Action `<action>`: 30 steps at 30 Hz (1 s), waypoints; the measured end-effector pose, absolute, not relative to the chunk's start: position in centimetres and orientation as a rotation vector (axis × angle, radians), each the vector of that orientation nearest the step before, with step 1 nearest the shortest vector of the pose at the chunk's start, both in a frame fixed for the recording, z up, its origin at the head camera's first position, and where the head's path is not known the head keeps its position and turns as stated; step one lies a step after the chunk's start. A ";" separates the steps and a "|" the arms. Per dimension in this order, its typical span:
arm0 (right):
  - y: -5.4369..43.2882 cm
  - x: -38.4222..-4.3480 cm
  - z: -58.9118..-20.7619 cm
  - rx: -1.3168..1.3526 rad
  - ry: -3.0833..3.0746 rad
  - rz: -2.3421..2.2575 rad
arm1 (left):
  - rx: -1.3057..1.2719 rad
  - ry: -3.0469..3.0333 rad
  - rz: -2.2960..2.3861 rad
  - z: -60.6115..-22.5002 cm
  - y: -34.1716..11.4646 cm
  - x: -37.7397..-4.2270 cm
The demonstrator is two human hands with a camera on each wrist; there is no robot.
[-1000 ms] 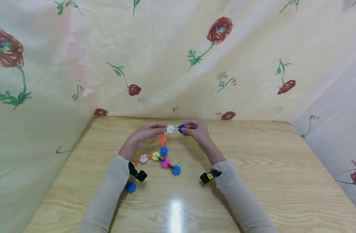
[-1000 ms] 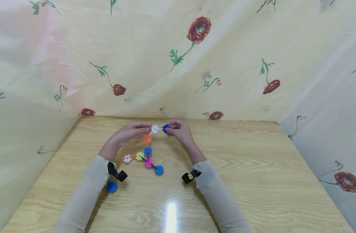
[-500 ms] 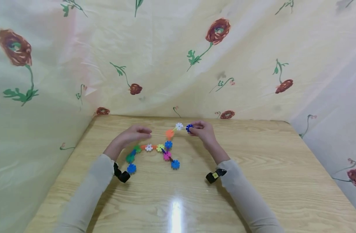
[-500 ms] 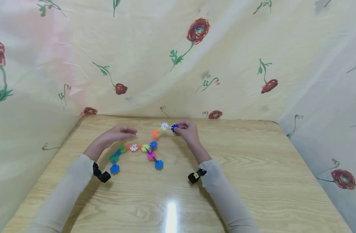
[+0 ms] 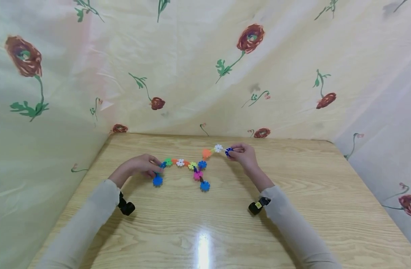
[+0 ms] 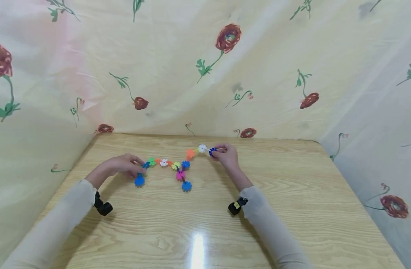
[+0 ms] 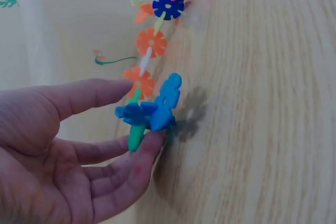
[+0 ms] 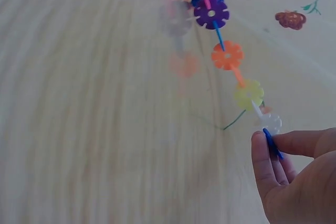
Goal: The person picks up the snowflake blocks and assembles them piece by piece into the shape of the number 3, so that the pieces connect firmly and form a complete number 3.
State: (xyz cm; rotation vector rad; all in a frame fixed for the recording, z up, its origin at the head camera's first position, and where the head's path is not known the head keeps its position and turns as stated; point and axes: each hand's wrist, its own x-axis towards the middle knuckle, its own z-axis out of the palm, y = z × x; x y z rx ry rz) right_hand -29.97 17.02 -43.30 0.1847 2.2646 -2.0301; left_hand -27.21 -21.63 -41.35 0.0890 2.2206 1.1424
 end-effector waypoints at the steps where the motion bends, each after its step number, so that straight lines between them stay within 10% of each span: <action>1: 17.3 -29.9 -43.4 0.168 2.274 -2.009 | 0.077 2.204 1.148 -41.5 -21.6 -27.2; 30: 23.1 -25.3 -42.5 -0.181 2.633 -1.166 | -0.175 2.194 1.632 -43.9 -17.0 -28.8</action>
